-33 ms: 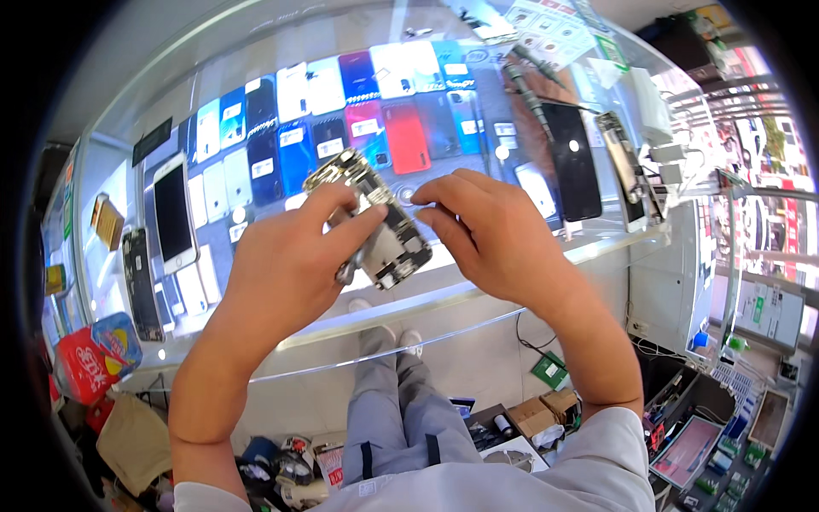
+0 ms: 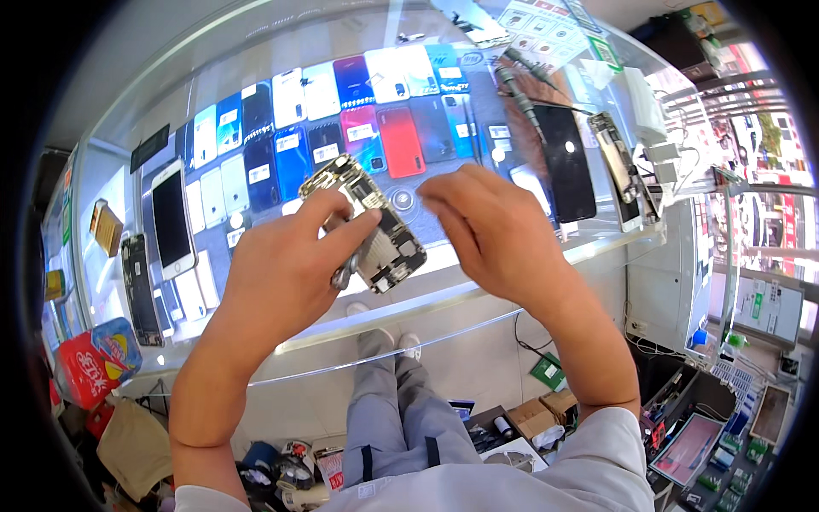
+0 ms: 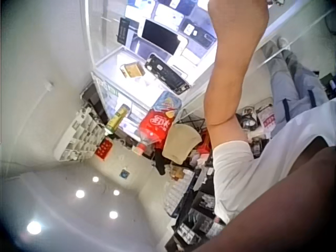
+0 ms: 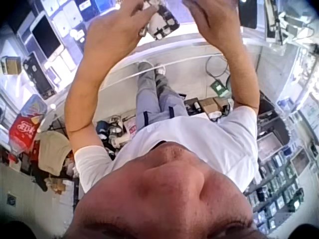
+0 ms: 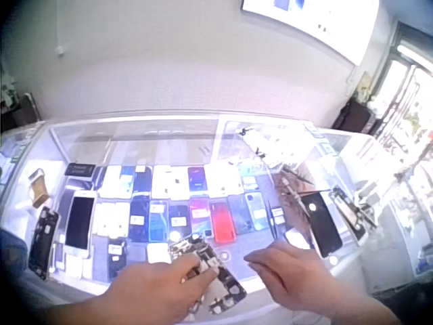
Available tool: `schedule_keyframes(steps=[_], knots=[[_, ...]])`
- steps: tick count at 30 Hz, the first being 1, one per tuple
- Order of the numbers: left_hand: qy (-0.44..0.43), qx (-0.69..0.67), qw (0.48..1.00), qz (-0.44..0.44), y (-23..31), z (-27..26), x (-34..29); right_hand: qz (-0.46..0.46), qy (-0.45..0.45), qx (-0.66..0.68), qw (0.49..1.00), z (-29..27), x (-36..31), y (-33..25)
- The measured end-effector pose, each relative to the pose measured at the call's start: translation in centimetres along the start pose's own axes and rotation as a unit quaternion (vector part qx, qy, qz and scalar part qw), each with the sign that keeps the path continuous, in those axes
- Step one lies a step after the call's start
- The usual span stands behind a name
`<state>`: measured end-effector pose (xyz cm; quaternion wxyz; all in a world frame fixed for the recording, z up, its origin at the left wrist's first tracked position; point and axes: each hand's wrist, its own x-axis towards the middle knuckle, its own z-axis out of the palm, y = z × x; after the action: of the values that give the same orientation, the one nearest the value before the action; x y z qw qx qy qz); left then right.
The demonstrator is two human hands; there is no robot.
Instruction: The person uses a screwdriver to remove screws from a disassembled smartphone chassis held over a glass counter. They then use tweezers to carefully lift and remove small internal components from the device.
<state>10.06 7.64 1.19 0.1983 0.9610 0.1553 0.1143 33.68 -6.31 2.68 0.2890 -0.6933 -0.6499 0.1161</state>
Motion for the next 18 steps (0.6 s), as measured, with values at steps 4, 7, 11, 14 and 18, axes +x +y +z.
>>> schedule_keyframes(steps=[4, 7, 11, 14, 18], knots=[[-0.055, -0.003, 0.998, -0.003, 0.5, -0.9, 0.1, 0.09, 0.077, -0.146, 0.982, -1.1, 1.4, 1.7], [-0.083, 0.006, 0.996, 0.011, 0.5, -1.5, 0.0, 0.102, 0.04, -0.228, 0.968, -0.1, 2.8, 3.7], [-0.127, 0.017, 0.992, 0.015, 0.3, -2.9, -0.4, 0.098, 0.026, -0.213, 0.972, 0.2, 2.9, 3.7], [-0.112, 0.033, 0.993, 0.025, 0.0, -2.8, -0.4, 0.119, 0.051, -0.112, 0.985, -0.3, 2.0, 4.1], [-0.075, 0.072, 0.995, 0.007, 0.3, -1.5, -0.8, 0.256, 0.038, 0.329, 0.908, -0.8, -0.5, 4.4]])
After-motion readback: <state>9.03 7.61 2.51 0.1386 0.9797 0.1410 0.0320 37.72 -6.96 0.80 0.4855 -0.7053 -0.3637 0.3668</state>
